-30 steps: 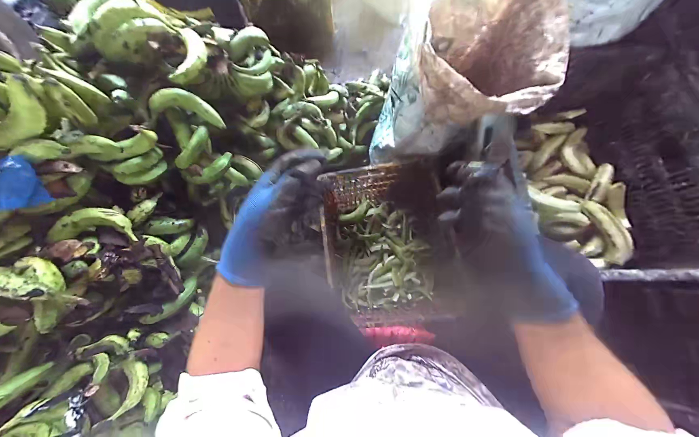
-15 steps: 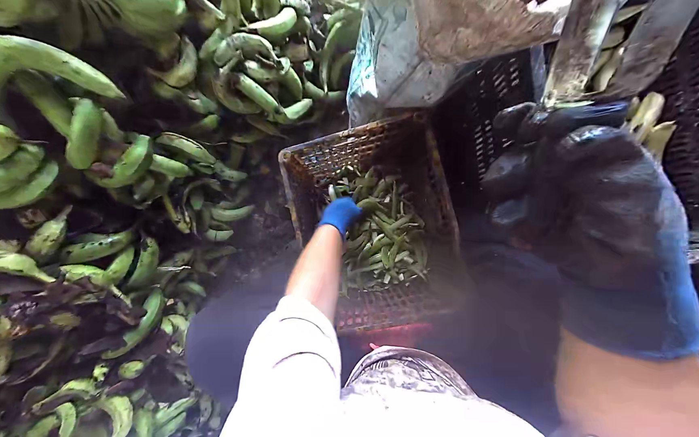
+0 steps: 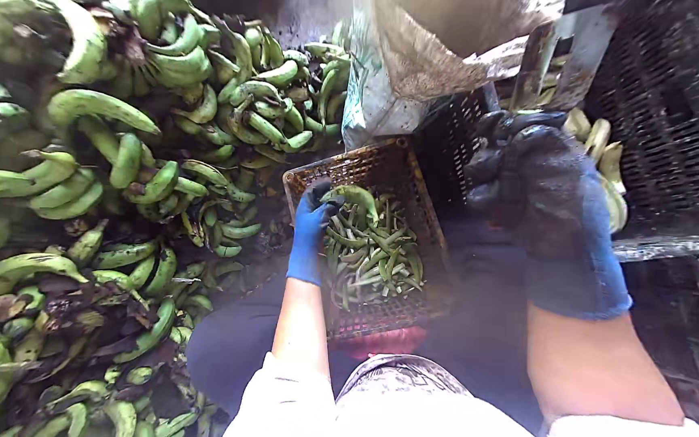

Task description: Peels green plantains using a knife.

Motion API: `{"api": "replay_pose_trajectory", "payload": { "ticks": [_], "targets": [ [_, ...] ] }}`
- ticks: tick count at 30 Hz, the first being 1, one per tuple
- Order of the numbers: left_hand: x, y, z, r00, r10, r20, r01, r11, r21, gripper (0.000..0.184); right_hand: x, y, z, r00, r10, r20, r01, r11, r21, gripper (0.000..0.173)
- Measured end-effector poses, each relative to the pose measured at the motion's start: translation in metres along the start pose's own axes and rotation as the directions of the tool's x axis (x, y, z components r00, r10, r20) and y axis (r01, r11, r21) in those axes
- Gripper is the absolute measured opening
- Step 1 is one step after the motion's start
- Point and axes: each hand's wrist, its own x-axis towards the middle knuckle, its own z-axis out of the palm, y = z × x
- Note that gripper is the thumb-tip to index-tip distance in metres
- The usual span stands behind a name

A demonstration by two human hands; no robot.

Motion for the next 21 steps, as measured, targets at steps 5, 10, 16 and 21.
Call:
{"api": "replay_pose_trajectory", "payload": {
  "ticks": [5,10,16,21],
  "targets": [
    [-0.038,0.058,-0.003,0.96,0.275,0.05,-0.128,0.594,-0.794,0.046,-0.012,0.012,0.012,0.991,-0.073,-0.111,0.068,0.997,-0.041,0.035],
    [-0.069,0.105,-0.004,0.991,0.115,0.066,-0.028,0.668,-0.743,0.042,-0.059,0.082,0.037,0.985,-0.147,-0.088,0.134,0.981,-0.141,0.037],
    [-0.087,0.119,-0.016,0.976,0.213,0.041,-0.124,0.706,-0.698,0.046,-0.112,0.128,0.052,0.983,0.181,0.001,-0.173,0.941,-0.29,0.045],
    [-0.11,0.122,-0.017,0.979,0.193,0.062,-0.158,0.918,-0.363,0.06,-0.109,0.021,0.081,0.715,-0.634,0.296,0.668,0.744,-0.02,0.031]
  ]
}}
